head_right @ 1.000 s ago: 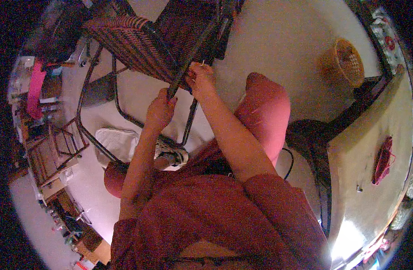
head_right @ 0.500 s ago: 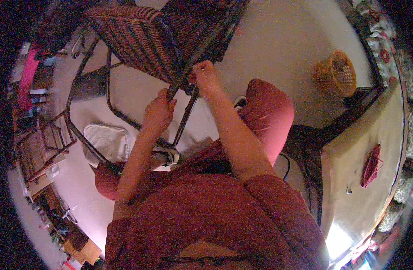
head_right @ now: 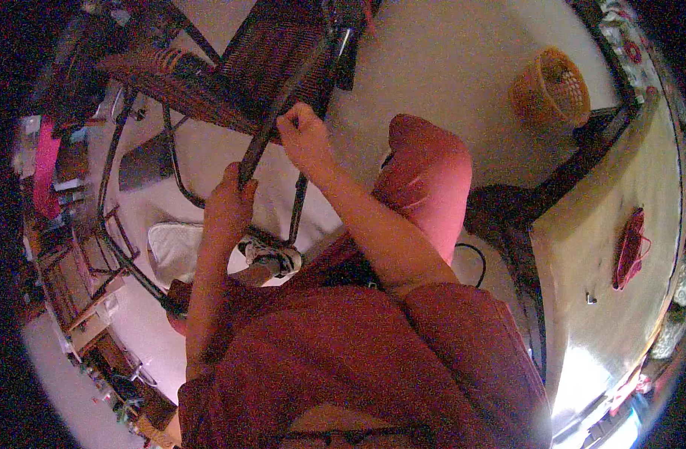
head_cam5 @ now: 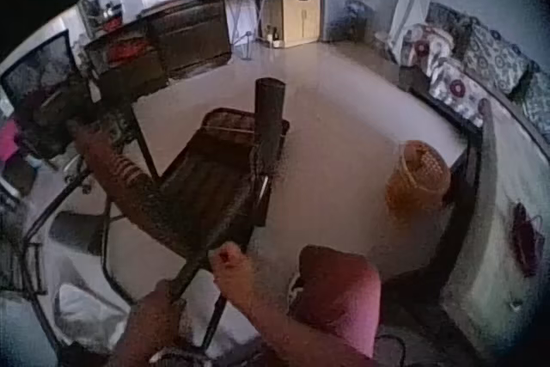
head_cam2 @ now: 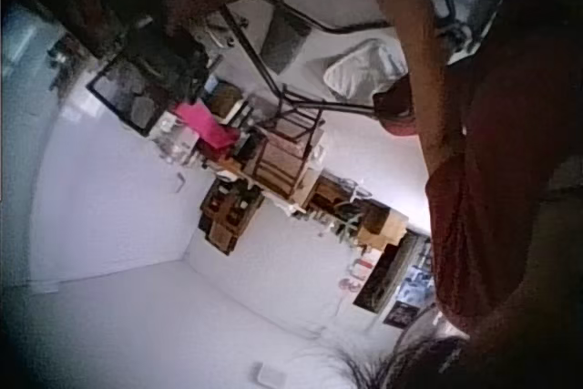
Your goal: Repairing a folding chair by inserting a metal pin into the frame.
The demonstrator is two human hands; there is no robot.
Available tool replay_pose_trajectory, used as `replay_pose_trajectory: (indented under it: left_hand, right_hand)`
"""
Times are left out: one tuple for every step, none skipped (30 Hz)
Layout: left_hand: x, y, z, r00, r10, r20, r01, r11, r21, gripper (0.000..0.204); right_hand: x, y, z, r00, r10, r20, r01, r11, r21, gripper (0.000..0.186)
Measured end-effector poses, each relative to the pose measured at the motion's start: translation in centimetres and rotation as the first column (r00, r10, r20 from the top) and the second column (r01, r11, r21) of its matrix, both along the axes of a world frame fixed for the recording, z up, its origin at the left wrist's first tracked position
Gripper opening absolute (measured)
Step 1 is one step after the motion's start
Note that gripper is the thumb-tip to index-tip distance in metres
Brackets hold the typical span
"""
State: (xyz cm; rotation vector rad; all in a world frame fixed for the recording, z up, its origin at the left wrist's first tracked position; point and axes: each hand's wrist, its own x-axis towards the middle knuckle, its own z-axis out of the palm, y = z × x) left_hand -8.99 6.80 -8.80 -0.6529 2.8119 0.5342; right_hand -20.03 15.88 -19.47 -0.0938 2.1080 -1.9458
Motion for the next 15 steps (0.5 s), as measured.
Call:
replay_pose_trajectory:
  left_hand:
    - [0.1, 0.0, 0.7, 1.000, -0.002, 0.000, 0.002, 1.000, 0.000, 0.031]
    - [0.3, 0.1, 1.3, 1.000, 0.007, 0.022, -0.007, 1.000, 0.000, 0.031]
    - [0.5, 0.2, 1.9, 1.000, -0.009, 0.007, 0.009, 1.000, -0.009, 0.031]
    - [0.8, 0.3, 2.6, 0.999, 0.006, 0.043, -0.005, 1.000, -0.007, 0.031]
    - [1.0, 0.4, 3.2, 0.996, 0.028, 0.083, -0.027, 1.000, -0.006, 0.031]
    - [1.3, 0.7, 3.6, 0.996, 0.017, 0.088, -0.015, 1.000, -0.018, 0.031]
    - [1.5, 0.9, 4.0, 0.996, 0.013, 0.091, -0.012, 1.000, -0.013, 0.032]
    - [1.7, 1.0, 4.2, 0.995, 0.019, 0.101, -0.020, 1.000, 0.004, 0.032]
    - [1.8, 1.2, 4.2, 0.995, 0.004, 0.103, -0.003, 1.000, -0.014, 0.032]
    - [1.9, 1.5, 4.2, 0.996, -0.010, 0.093, 0.011, 1.000, -0.014, 0.032]
    - [1.9, 1.7, 4.1, 0.996, -0.019, 0.083, 0.020, 1.000, -0.007, 0.032]
    - [1.9, 1.9, 3.9, 0.996, -0.032, 0.089, 0.034, 0.999, -0.018, 0.032]
    - [1.7, 2.0, 3.6, 0.997, -0.049, 0.060, 0.051, 0.999, -0.017, 0.032]
    - [1.6, 2.2, 3.4, 0.997, -0.055, 0.048, 0.056, 0.998, -0.008, 0.031]
    - [1.5, 2.3, 3.2, 0.996, -0.080, 0.035, 0.080, 0.997, -0.021, 0.031]
  right_hand:
    - [0.1, 0.0, 0.5, 1.000, 0.007, 0.012, -0.007, 0.999, -0.045, 0.014]
    - [0.2, 0.2, 1.1, 1.000, 0.017, 0.024, -0.014, 0.996, -0.091, 0.013]
    - [0.3, 0.4, 1.7, 0.999, 0.009, 0.031, -0.006, 0.995, -0.099, 0.013]
    - [0.5, 0.6, 2.4, 0.982, 0.029, 0.185, 0.018, 0.970, -0.243, 0.011]
    - [0.7, 0.9, 3.0, 0.945, 0.073, 0.319, 0.062, 0.917, -0.393, 0.010]
    - [1.0, 1.1, 3.6, 0.939, 0.070, 0.338, 0.071, 0.919, -0.389, 0.010]
    - [1.2, 1.5, 4.0, 0.859, 0.159, 0.487, 0.132, 0.850, -0.511, 0.011]
    - [1.3, 1.9, 4.4, 0.753, 0.271, 0.600, 0.210, 0.765, -0.608, 0.011]
    - [1.4, 2.3, 4.6, 0.748, 0.266, 0.608, 0.226, 0.759, -0.610, 0.011]
    - [1.5, 2.7, 4.8, 0.723, 0.313, 0.615, 0.243, 0.718, -0.652, 0.013]
    - [1.6, 3.2, 4.8, 0.690, 0.354, 0.631, 0.270, 0.684, -0.678, 0.014]
    - [1.6, 3.5, 4.7, 0.698, 0.357, 0.621, 0.273, 0.669, -0.691, 0.014]
    - [1.6, 3.7, 4.5, 0.691, 0.360, 0.627, 0.273, 0.673, -0.687, 0.015]
    - [1.6, 3.9, 4.3, 0.685, 0.368, 0.629, 0.274, 0.670, -0.690, 0.016]
    - [1.6, 4.0, 4.0, 0.687, 0.358, 0.633, 0.283, 0.670, -0.686, 0.016]
